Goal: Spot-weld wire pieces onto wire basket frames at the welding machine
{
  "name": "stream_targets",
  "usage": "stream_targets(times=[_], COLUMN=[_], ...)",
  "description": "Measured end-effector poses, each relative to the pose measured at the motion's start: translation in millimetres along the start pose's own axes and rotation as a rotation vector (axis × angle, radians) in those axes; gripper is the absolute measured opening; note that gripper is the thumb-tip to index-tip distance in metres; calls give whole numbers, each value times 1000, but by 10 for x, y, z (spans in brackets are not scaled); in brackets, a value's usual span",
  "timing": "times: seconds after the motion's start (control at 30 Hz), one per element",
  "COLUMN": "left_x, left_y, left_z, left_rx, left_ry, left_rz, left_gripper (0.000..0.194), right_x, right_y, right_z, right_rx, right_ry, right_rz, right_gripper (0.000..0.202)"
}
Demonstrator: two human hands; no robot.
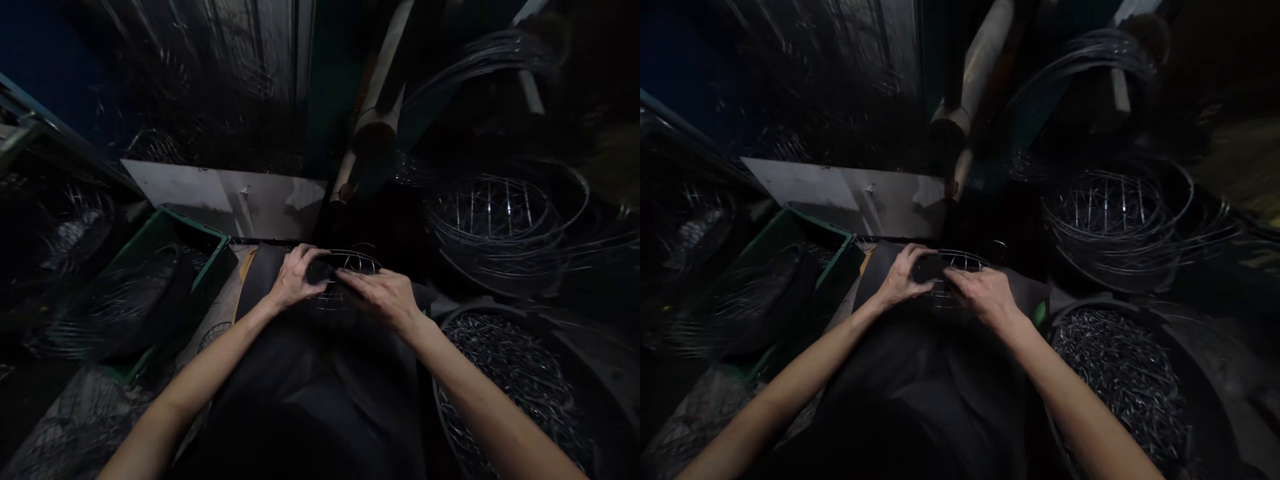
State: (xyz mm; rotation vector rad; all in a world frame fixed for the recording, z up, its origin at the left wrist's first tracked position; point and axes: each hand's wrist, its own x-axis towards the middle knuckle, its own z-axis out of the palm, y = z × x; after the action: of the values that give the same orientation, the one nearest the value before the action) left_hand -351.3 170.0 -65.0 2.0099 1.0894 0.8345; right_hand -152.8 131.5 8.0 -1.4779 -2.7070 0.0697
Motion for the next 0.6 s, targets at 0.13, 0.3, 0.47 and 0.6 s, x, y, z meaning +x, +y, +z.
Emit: stream_targets(times=[0.13, 0.3, 0.47, 0.6], left_x=[58, 78, 79, 94], left_y=[2, 9, 29, -5], left_z=[-96, -148, -142, -128], left_rx=[17, 35, 49, 65], left_ry=[9, 30, 78, 108], left_rz=[17, 43, 80, 96], left_gripper=[53, 53, 54, 56], right_x=[39, 97, 100, 93], right_y=[63, 121, 167, 231], right_z=[-3, 3, -22, 28], right_rx=[7, -126, -158, -110], right_ry=[107, 228, 323, 304], right_rz=[-96, -268, -349, -323], right_gripper=[34, 36, 43, 47])
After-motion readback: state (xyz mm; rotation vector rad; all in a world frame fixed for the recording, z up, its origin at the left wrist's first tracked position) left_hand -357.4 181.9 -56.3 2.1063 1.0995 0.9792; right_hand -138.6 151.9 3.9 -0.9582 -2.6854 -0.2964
